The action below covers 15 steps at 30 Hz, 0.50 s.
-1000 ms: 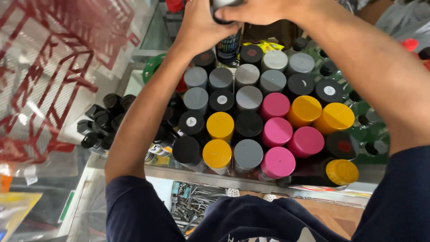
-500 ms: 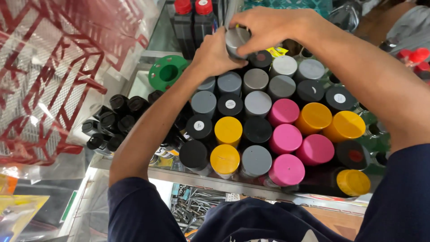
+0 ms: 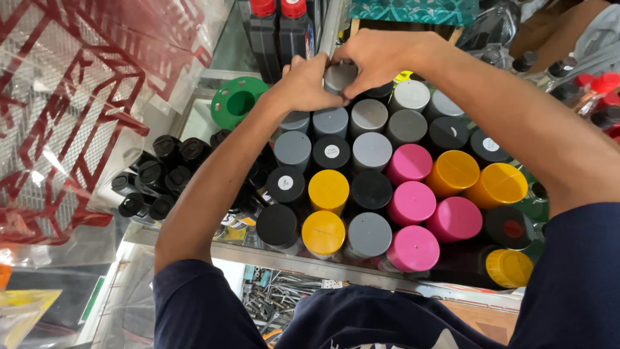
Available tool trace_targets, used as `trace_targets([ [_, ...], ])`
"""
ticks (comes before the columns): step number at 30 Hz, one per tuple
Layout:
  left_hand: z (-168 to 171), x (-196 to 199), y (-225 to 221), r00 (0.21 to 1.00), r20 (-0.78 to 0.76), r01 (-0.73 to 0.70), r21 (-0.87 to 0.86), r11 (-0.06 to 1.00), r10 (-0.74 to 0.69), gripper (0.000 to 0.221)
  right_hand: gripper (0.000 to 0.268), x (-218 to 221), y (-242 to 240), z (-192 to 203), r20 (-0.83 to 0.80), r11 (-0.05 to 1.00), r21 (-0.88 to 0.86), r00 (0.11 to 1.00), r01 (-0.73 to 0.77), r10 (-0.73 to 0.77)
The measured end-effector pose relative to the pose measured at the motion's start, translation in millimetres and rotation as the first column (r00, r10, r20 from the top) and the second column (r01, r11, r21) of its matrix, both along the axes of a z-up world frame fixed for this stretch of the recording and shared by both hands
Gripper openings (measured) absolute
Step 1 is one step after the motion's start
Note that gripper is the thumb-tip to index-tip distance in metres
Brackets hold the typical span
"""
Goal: Wiping down and cleaning various spray paint cans on a shelf in a shop.
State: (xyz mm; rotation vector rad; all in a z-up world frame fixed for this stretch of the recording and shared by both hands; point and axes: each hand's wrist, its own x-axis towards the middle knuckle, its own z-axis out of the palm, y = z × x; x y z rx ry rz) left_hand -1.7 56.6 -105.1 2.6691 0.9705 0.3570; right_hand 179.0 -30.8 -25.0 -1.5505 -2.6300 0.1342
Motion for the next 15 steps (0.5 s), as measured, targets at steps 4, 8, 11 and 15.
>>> trace_targets([
  [4,16.2,-5.8,-2.9,0.996,-0.070,0.056,-0.088,0.995,-0.062,0.077,0.055,0.3,4.1,-5.7,0.039,0.997,-0.068,0.999,0.023,-0.020],
  [8,31.2,-11.1,-11.0,0.984,-0.178,-0.018,-0.169,0.985,-0.013,0.077,0.062,-3.0,4.8,-5.6,0.074,0.993,-0.115,0.997,0.037,-0.029],
  [11,20.0,-12.4,-5.3,0.987,-0.152,0.023,-0.155,0.988,-0.047,0.073,0.060,-3.6,6.6,-7.5,0.076,0.992,-0.122,0.997,0.017,-0.007],
  [15,11.5,-11.4,-1.8,0.987,-0.105,0.110,-0.122,0.986,-0.123,0.059,0.054,-7.3,-0.1,-0.4,0.017,0.986,-0.165,1.000,0.009,-0.006],
])
